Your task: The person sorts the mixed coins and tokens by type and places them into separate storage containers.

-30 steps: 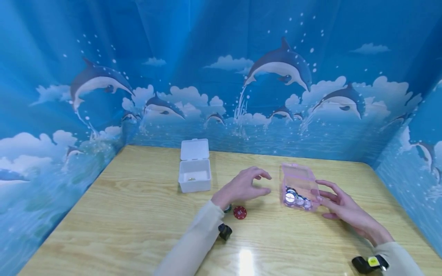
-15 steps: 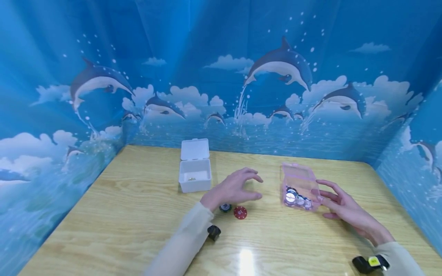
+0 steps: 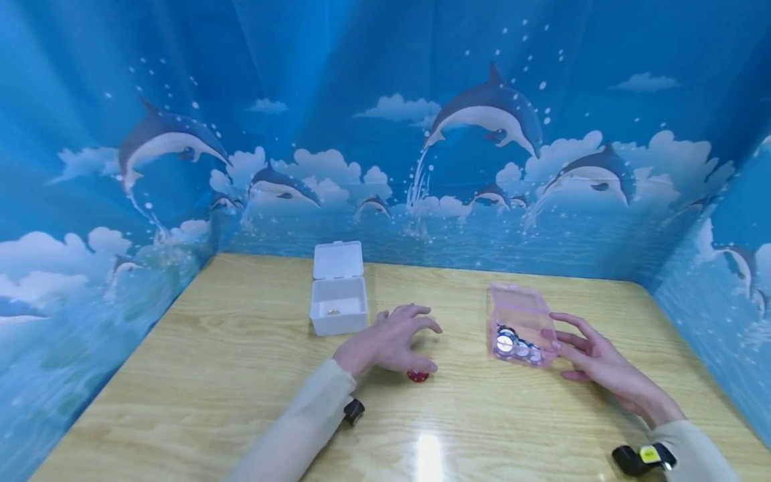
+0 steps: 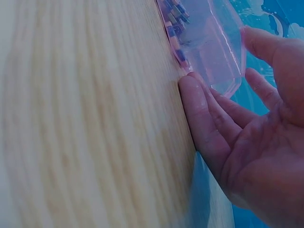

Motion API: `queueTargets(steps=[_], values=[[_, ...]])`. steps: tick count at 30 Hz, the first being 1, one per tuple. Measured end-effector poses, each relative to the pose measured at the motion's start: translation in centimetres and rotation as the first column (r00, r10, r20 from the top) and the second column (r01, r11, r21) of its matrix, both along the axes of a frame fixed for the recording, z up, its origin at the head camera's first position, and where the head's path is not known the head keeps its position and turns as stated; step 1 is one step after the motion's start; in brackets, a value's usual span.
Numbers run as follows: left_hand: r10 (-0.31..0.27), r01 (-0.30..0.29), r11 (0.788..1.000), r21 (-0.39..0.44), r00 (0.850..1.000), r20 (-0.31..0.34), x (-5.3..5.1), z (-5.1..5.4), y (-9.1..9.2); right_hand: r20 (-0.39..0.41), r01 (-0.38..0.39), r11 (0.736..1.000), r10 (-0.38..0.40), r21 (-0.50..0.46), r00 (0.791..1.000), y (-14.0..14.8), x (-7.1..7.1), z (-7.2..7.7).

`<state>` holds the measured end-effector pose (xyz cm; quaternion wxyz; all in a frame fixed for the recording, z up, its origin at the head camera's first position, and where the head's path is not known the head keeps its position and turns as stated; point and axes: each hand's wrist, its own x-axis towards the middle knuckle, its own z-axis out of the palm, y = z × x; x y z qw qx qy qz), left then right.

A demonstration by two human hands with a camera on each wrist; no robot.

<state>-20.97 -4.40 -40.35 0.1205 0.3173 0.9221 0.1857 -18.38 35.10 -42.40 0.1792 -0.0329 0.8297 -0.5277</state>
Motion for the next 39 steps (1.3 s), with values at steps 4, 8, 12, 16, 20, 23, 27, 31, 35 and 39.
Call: queueTargets(steps=[4,8,12,16,20,23,27,31,35,39], values=[[-0.008,0.009,0.999,-0.031,0.999,0.037,0.3,-0.2,-0.7,0.004,0.001,1.000,-0.001,0.008,1.000,-0.1,-0.1,-0.1],[-0.021,0.023,0.998,-0.061,0.999,0.046,0.4,-0.3,-1.3,0.006,0.006,1.000,-0.006,0.014,1.000,-0.2,-0.1,-0.1],[-0.026,0.029,0.997,-0.073,0.999,0.042,0.4,-0.3,-1.5,0.006,0.005,1.000,-0.005,0.011,1.000,-0.1,-0.1,-0.1],[-0.029,0.032,0.997,-0.072,0.999,0.046,0.4,-0.3,-1.6,0.000,0.001,1.000,-0.001,0.004,1.000,-0.1,-0.1,-0.1],[-0.033,0.037,0.997,-0.065,0.998,0.060,0.5,-0.2,-1.7,-0.009,-0.003,1.000,0.003,0.000,1.000,-0.1,-0.1,-0.1],[-0.036,0.040,0.997,-0.059,0.997,0.073,0.6,-0.2,-1.8,-0.014,-0.003,1.000,0.003,-0.004,1.000,0.0,0.0,-0.1],[-0.028,0.032,0.999,-0.039,0.995,0.094,0.6,-0.3,-1.9,-0.017,-0.008,1.000,0.007,-0.011,1.000,0.0,0.0,-0.1],[-0.016,0.017,1.000,-0.016,0.994,0.112,0.6,-0.3,-1.9,-0.020,-0.012,1.000,0.012,-0.016,1.000,0.0,0.0,0.0],[-0.002,0.003,1.000,-0.003,0.994,0.111,0.6,-0.4,-1.8,-0.021,-0.014,1.000,0.014,-0.018,1.000,0.0,0.0,0.0],[-0.008,0.007,1.000,0.018,0.995,0.096,0.5,-0.4,-1.7,-0.017,-0.014,1.000,0.014,-0.018,1.000,0.1,0.0,0.0]])
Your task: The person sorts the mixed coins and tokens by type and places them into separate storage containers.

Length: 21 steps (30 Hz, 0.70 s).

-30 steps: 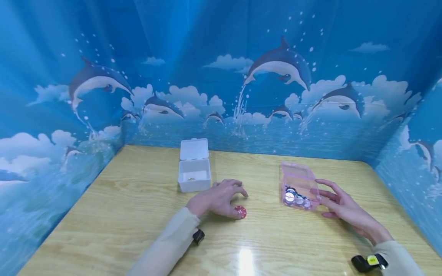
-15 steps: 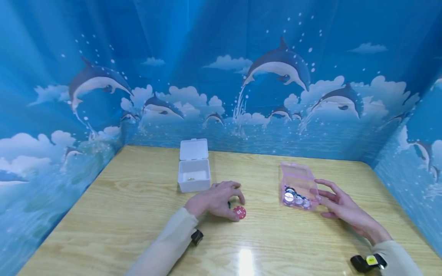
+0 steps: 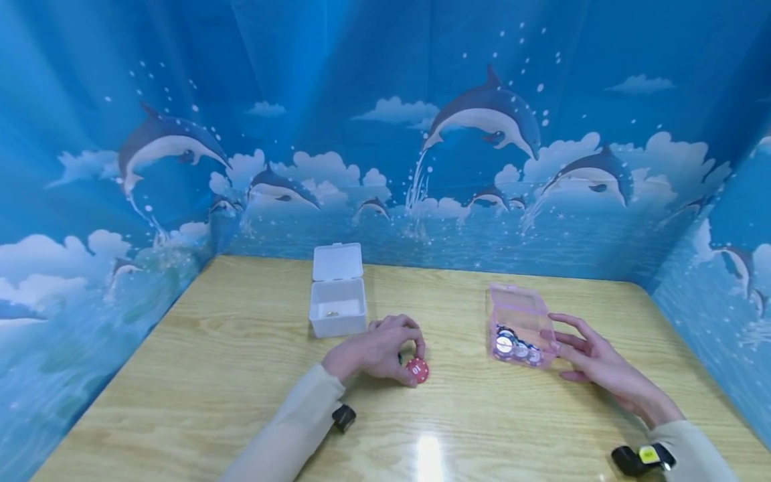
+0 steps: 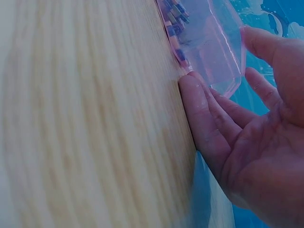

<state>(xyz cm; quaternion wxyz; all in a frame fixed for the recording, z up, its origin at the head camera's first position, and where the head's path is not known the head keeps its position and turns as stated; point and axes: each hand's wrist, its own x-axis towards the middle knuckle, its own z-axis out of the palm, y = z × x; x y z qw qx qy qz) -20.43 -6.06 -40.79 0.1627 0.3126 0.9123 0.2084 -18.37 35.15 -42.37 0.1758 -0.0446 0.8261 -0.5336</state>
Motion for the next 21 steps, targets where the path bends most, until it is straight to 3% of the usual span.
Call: queueTargets(steps=[21], values=[[-0.027,0.027,1.000,0.009,0.996,0.085,-0.09,-0.16,-0.29,0.004,0.004,1.000,-0.004,0.003,1.000,0.04,-0.05,-0.14]])
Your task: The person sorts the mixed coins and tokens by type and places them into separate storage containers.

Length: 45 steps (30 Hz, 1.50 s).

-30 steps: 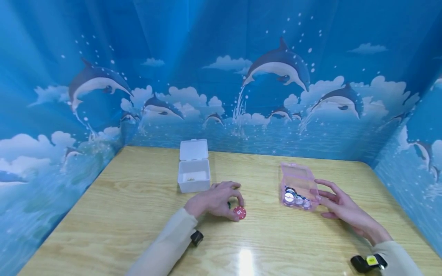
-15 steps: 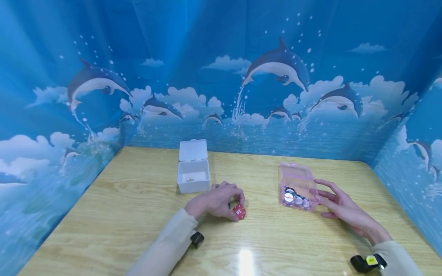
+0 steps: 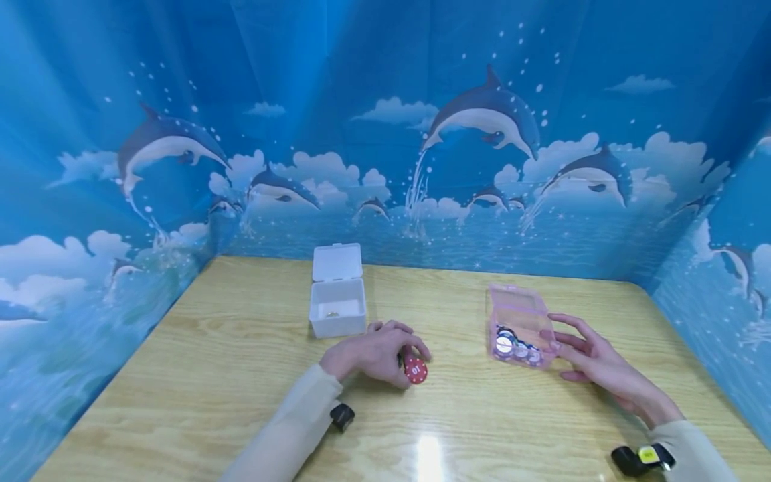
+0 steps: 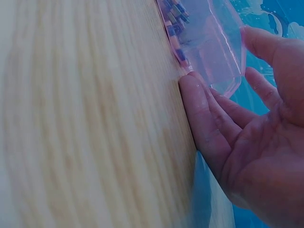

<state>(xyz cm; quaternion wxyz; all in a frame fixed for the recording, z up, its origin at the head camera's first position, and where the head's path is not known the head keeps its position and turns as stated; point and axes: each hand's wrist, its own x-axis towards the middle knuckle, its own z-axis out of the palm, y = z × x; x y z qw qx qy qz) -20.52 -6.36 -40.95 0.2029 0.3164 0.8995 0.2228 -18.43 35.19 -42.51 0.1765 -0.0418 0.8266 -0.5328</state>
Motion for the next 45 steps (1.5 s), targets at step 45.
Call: queueTargets(steps=[45], values=[[0.099,-0.049,0.978,0.203,0.966,-0.239,-0.6,0.7,2.2,-0.005,0.000,1.000,0.000,-0.020,1.000,0.1,0.0,-0.2]])
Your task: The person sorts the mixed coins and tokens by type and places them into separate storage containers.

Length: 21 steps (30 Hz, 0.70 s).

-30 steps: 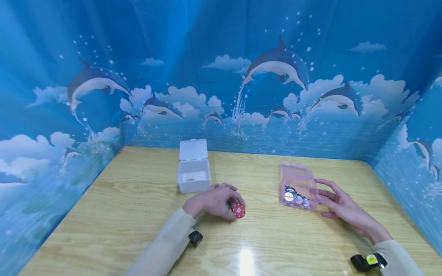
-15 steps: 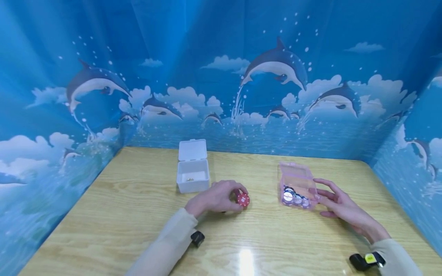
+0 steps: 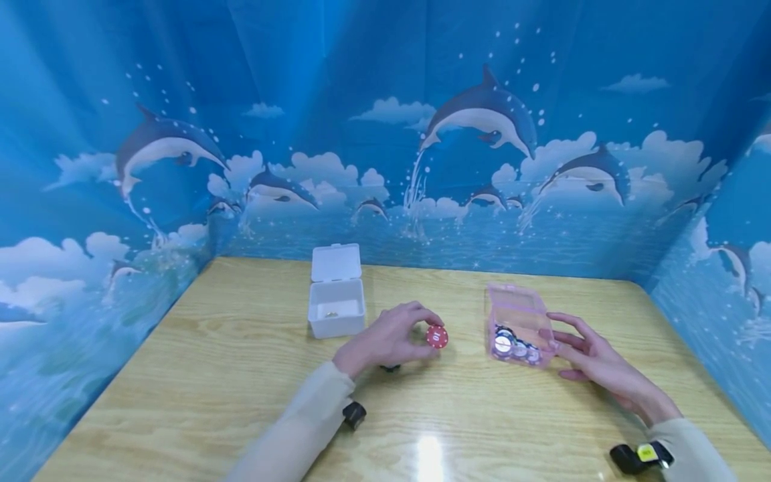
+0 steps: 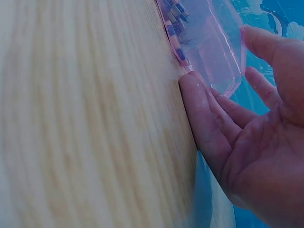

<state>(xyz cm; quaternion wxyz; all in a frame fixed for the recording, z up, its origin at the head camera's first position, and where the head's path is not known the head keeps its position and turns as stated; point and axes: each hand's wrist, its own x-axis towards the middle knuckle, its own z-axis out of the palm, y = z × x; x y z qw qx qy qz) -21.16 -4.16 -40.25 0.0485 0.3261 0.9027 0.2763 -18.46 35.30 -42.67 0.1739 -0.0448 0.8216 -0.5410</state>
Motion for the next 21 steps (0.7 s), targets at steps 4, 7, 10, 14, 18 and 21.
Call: queueTargets(steps=[4,7,10,14,18,21], values=[[0.005,-0.005,1.000,0.004,1.000,0.001,0.0,0.0,0.6,0.007,0.004,1.000,-0.004,0.007,1.000,-0.1,0.1,0.0],[0.008,-0.008,1.000,0.010,1.000,-0.012,-0.1,0.0,1.1,0.010,0.008,1.000,-0.008,0.008,1.000,-0.1,0.0,0.0],[0.009,-0.009,1.000,0.014,1.000,-0.028,-0.1,0.1,1.6,0.008,0.008,1.000,-0.008,0.004,1.000,-0.1,0.1,0.0],[0.011,-0.011,1.000,0.019,0.999,-0.042,-0.1,0.2,2.2,0.005,0.005,1.000,-0.005,0.000,1.000,-0.1,0.1,0.1],[0.007,-0.006,1.000,0.026,0.999,-0.046,-0.1,0.3,2.8,0.000,0.006,1.000,-0.006,-0.004,1.000,-0.1,0.1,0.1],[0.000,0.002,1.000,0.031,0.999,-0.049,-0.1,0.3,3.3,0.000,0.007,1.000,-0.007,-0.002,1.000,-0.1,0.1,0.2]])
